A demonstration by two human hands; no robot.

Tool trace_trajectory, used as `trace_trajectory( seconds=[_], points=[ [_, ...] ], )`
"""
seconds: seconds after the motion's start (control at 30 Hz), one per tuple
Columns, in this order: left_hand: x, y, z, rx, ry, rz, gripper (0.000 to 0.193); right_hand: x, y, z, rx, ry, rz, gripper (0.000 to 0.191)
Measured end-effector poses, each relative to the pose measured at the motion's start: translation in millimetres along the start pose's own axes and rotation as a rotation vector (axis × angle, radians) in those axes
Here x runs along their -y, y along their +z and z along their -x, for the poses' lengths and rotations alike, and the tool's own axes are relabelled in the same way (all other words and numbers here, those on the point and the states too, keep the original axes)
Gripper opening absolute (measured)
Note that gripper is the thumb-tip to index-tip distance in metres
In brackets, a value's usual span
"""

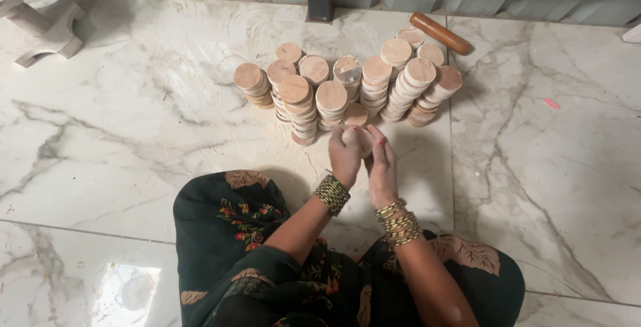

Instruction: The person sits on the floor and sands round wooden discs one at a time using a small sanding block, rubbing the surfaces by hand and placing the finished discs into a growing pile on the floor.

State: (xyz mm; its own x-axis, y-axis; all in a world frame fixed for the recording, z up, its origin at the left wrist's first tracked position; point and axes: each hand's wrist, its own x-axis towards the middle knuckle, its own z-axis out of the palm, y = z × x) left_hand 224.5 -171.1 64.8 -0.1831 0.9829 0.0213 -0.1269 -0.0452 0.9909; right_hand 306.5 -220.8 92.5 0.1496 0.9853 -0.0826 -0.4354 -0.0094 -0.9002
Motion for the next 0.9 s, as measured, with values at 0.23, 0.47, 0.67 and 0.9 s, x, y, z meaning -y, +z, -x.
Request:
trace_trajectory(
  seconds=[0.23, 0.47, 0.67, 0.9],
  points=[
    [21, -6, 34, 0.493, -0.036, 0.087, 0.012, -4, -53, -34, 0.098, 0.218, -0.056, 0.053],
    [17, -11, -6, -0.073, -0.348, 0.237, 0.012, -41, 0, -4, -0.045, -0.348, 0.436, 0.061],
    [11, -9, 23, 0.292, -0.06, 0.032, 0.012, 5, -21, -20, 0.107, 0.017, 0.207, 0.069],
    [28, 0, -8, 0.073, -0.14, 0.15, 0.014, -5, -7, -5, -0.006, -0.075, 0.257, 0.066]
  ],
)
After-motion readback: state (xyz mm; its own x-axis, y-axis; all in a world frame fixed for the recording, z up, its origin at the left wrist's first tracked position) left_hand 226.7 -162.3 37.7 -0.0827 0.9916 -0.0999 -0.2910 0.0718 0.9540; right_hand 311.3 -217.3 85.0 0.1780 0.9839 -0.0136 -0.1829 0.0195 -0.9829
